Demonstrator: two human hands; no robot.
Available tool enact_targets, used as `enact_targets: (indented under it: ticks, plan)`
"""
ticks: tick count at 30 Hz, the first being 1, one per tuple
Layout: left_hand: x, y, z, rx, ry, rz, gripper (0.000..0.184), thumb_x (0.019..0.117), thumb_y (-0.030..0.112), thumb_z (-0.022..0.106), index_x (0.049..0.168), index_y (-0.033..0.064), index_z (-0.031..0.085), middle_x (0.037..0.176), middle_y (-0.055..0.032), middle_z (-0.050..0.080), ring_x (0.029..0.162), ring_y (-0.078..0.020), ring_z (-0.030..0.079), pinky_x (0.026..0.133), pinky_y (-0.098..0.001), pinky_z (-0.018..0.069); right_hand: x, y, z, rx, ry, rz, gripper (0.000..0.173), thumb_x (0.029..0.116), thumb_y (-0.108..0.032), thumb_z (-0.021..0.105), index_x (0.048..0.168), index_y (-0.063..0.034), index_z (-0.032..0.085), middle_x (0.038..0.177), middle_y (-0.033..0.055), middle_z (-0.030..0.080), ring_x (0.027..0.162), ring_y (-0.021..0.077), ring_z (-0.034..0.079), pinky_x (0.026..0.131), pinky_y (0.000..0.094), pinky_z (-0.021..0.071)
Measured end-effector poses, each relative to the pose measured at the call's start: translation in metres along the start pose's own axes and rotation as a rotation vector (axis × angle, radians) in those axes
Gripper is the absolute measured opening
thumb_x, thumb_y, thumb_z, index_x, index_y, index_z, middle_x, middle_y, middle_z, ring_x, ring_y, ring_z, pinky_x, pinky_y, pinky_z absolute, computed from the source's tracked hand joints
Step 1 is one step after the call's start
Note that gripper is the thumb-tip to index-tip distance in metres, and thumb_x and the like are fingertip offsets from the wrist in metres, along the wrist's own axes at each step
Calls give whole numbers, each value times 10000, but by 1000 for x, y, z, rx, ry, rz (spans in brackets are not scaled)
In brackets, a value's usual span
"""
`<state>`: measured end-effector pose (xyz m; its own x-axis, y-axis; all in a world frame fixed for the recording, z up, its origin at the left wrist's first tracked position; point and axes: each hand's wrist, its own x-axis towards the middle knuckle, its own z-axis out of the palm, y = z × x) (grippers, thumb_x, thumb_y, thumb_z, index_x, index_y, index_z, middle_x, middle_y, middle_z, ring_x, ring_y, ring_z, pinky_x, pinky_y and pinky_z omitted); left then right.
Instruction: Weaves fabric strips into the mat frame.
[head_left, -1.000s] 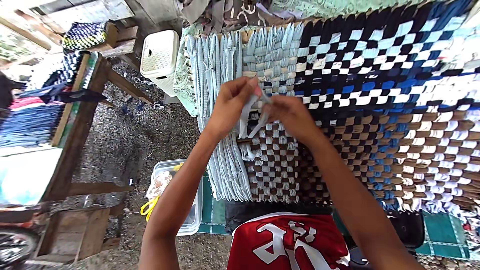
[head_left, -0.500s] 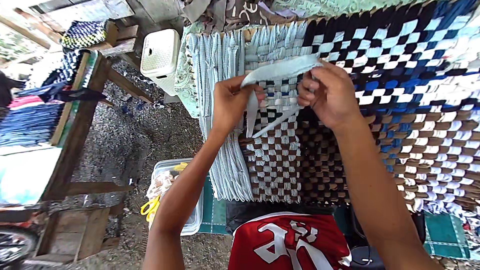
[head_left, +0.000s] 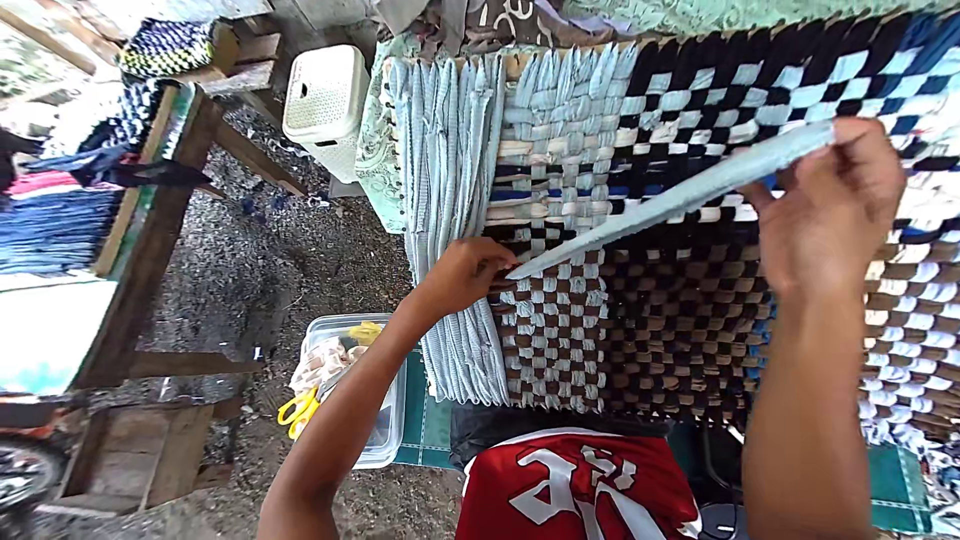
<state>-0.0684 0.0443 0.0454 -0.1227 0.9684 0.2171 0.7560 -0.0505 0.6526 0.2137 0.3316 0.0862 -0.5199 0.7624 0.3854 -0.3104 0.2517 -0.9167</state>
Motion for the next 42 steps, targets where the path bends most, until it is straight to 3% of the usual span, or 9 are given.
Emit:
enact_targets:
  ticks: [3,5,8,12,16,19,26,35,42]
  plan:
    - [-3,-1,7,204,26,20,228,978,27,591,1108,80,770,1073,-70,742,1036,-184,704,962,-395,574,-24,12,4,175,39,-83,191,1096,-130,397,1253,-102,502,1289,131,645,1168,365,666,986,572,571]
    - [-1,-1,12,286,72,18,251,948,-9,600,1095,75,786,1086,-89,756,1061,-225,713,969,-422,574,-41,17,5,320,21,-31,202,1102,-136,354,1239,-186,494,1237,35,655,1081,239,702,950,434,606]
    - [1,-2,19,368,121,30,205,952,22,621,1059,71,789,1060,-80,767,1017,-239,721,924,-426,580,-62,27,4,508,-128,83,177,1064,-143,465,1175,-222,577,1044,-50,653,764,36,655,649,171,578]
    - [6,-2,24,433,92,-29,182,950,121,696,1109,77,771,1086,-72,754,1035,-275,689,901,-453,567,-82,35,15,715,-498,208,134,986,-247,667,1107,-189,679,945,7,706,522,72,637,409,217,553]
    - [8,-4,27,505,1,-102,232,933,150,715,1153,83,746,1119,-79,739,1117,-309,653,938,-476,555,-92,30,49,585,-774,271,242,946,-355,729,999,-120,759,867,50,745,602,134,700,522,285,620]
    - [12,-4,28,544,-35,-112,251,889,142,760,1128,69,737,1072,-119,686,1094,-331,632,910,-481,557,-90,33,76,463,-979,291,172,976,-116,640,1052,-26,766,962,99,763,736,163,739,648,309,647]
    - [-3,-10,27,506,105,75,283,964,156,680,1228,62,726,1207,-100,694,1108,-284,633,966,-410,535,-90,34,94,523,-1191,411,231,957,79,542,1102,50,720,1006,122,749,662,171,728,559,315,641]
    - [18,1,21,375,-94,-228,195,946,206,597,1015,61,709,956,-128,681,994,-327,654,854,-539,543,-90,46,133,-21,-706,146,126,904,-19,710,1002,-46,786,976,46,733,880,134,705,773,321,632]
    - [36,7,-2,40,-169,-471,534,1062,374,312,675,109,569,670,-38,580,703,-193,607,657,-468,453,-94,73,185,-711,-291,-141,98,896,-242,755,877,-145,763,836,2,649,728,156,624,626,387,536]
